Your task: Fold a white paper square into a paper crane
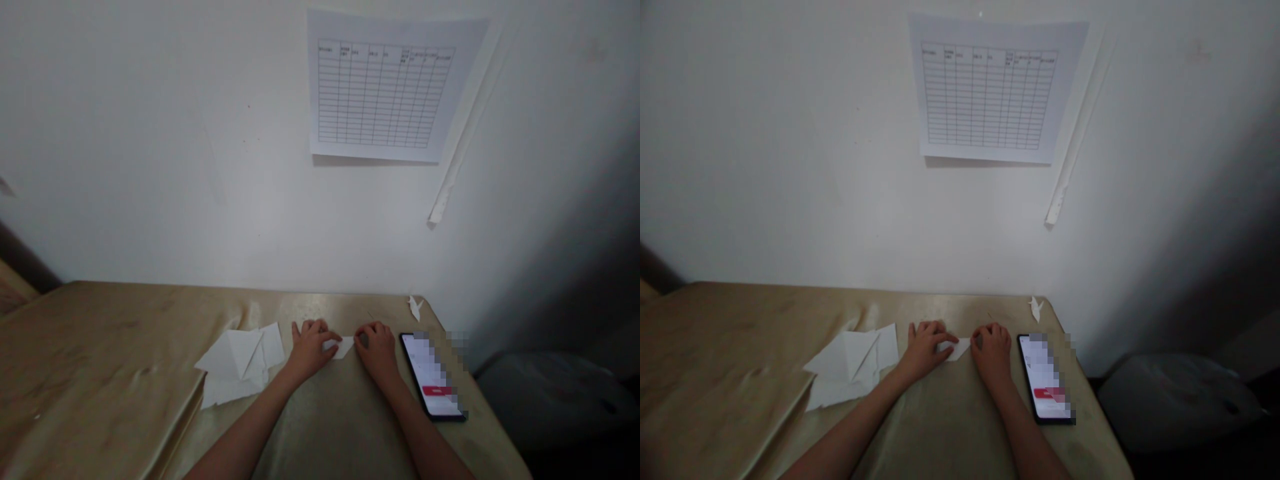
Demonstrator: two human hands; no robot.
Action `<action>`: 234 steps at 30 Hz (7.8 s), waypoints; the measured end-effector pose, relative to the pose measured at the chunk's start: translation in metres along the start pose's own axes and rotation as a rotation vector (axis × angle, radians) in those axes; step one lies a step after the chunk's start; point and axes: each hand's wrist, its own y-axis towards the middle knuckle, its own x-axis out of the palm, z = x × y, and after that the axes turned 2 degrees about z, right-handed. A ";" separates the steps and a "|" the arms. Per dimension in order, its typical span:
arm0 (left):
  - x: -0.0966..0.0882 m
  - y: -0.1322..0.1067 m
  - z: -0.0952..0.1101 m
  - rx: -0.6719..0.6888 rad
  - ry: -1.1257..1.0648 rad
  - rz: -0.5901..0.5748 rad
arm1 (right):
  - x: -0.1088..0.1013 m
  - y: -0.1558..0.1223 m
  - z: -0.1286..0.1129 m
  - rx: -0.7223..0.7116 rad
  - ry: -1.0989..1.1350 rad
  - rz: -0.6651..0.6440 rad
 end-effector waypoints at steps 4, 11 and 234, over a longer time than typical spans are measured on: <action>-0.003 0.001 -0.003 0.011 -0.008 -0.039 | 0.000 0.000 0.002 0.005 0.004 -0.019; 0.000 0.002 -0.008 0.024 -0.001 -0.033 | 0.000 0.001 0.006 -0.002 0.039 -0.046; 0.002 0.003 -0.017 0.224 -0.042 -0.155 | 0.006 0.004 0.017 -0.229 0.098 -0.105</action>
